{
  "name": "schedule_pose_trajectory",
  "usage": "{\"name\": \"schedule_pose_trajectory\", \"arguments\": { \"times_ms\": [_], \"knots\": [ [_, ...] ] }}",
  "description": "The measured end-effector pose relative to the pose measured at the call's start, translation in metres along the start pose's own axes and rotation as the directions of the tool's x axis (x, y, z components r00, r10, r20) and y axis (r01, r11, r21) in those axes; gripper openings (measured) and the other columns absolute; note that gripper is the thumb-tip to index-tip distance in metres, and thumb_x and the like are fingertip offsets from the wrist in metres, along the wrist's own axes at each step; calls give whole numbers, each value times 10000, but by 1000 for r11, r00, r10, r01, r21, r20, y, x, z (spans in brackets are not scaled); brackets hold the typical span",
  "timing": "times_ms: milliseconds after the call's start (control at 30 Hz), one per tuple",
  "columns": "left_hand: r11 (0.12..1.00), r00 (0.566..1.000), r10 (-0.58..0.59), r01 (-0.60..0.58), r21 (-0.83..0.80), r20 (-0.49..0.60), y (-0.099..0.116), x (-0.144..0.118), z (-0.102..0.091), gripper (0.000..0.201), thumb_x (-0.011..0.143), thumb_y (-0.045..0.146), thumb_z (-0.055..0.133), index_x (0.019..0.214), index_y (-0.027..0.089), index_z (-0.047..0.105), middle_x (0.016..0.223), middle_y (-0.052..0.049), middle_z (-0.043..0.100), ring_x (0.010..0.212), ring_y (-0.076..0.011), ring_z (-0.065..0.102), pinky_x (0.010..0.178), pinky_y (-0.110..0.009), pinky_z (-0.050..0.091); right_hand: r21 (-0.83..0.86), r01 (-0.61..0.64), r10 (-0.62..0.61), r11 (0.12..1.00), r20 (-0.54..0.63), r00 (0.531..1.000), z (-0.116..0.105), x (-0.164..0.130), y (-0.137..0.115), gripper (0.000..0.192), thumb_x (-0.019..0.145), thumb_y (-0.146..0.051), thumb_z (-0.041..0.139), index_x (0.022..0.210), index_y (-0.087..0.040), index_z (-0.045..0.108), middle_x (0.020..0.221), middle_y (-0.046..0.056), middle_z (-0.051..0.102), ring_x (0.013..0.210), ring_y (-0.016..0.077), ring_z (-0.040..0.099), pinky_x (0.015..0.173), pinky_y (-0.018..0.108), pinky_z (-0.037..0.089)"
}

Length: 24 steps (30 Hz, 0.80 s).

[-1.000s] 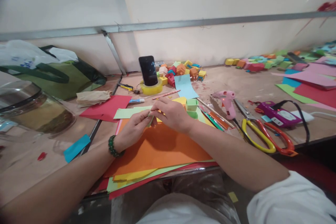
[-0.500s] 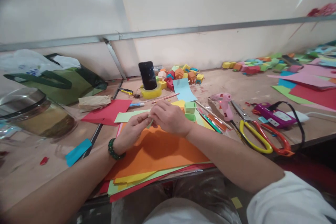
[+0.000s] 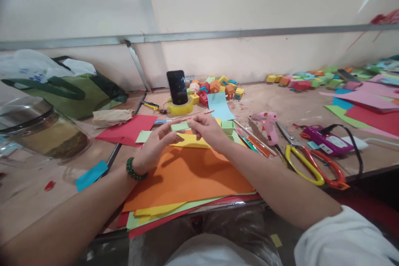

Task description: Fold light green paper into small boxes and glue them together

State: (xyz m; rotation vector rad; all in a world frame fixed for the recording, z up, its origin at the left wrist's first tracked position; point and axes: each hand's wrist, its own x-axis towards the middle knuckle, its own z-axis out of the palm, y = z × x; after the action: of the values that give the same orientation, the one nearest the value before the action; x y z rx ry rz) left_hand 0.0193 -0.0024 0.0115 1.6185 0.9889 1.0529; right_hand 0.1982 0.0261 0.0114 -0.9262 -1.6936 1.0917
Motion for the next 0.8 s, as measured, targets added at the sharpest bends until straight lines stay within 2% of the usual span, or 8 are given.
{"name": "schedule_pose_trajectory", "arguments": {
  "times_ms": [100, 200, 300, 400, 467, 533, 600, 800],
  "knots": [
    [1000, 999, -8, 7, -24, -39, -5, 2, 1, 467, 748, 475, 670, 1085, 155, 627, 1036, -77, 647, 812, -150, 593, 665, -241, 486, 358, -188, 190, 915, 31, 981, 7, 2, 3, 385, 690, -522, 712, 702, -199, 503, 571, -57, 506, 479, 76, 439, 484, 220, 399],
    [999, 999, 41, -40, 27, -22, -9, 3, 3, 382, 818, 482, 585, 949, 135, 675, 886, -52, 655, 829, -160, 590, 730, -264, 481, 443, -269, 209, 855, 181, 961, 17, 0, 6, 452, 610, -569, 763, 739, -195, 546, 619, -33, 587, 519, 84, 524, 527, 226, 447],
    [998, 998, 21, -18, 58, -56, -9, 3, 3, 395, 873, 465, 476, 915, 129, 679, 721, -23, 618, 762, -163, 578, 710, -282, 474, 293, -230, 170, 928, 216, 961, 20, -3, 7, 428, 671, -574, 720, 727, -178, 565, 664, 2, 630, 580, 104, 569, 553, 234, 453],
    [974, 996, 25, -4, 226, -91, -7, 2, 0, 285, 872, 354, 455, 799, 143, 632, 681, -4, 567, 685, -144, 520, 654, -269, 435, 44, -55, 52, 998, 64, 997, 15, -4, 3, 353, 685, -468, 744, 736, -171, 560, 655, -16, 599, 561, 94, 526, 524, 224, 421],
    [938, 999, 52, -46, 343, -9, -5, 0, 0, 220, 855, 282, 433, 707, 166, 547, 656, 14, 516, 647, -133, 463, 624, -261, 395, -35, 51, -50, 998, 35, 998, 11, -4, 0, 338, 663, -401, 772, 822, -173, 578, 692, -24, 596, 578, 92, 520, 532, 221, 426],
    [916, 993, 67, -99, 389, 97, -4, -2, 2, 190, 847, 259, 400, 688, 188, 474, 643, 24, 478, 620, -131, 419, 600, -261, 362, -40, 115, -112, 993, 82, 990, 9, -4, -2, 320, 687, -404, 755, 840, -169, 600, 732, -6, 613, 623, 104, 546, 563, 231, 451],
    [917, 986, 81, -131, 376, 146, -3, -3, 4, 193, 860, 277, 365, 699, 202, 439, 646, 26, 462, 605, -132, 403, 591, -263, 353, -11, 129, -127, 992, 101, 987, 10, -4, -2, 312, 730, -458, 713, 763, -165, 610, 700, 7, 620, 630, 118, 564, 579, 247, 469],
    [926, 991, 71, -108, 363, 114, -4, -2, 7, 250, 904, 340, 317, 705, 219, 408, 604, 29, 435, 559, -135, 403, 566, -266, 344, 4, 121, -121, 993, 70, 990, 10, -1, 4, 355, 742, -511, 696, 686, -167, 626, 615, 9, 622, 574, 126, 572, 570, 265, 478]
  ]
}}
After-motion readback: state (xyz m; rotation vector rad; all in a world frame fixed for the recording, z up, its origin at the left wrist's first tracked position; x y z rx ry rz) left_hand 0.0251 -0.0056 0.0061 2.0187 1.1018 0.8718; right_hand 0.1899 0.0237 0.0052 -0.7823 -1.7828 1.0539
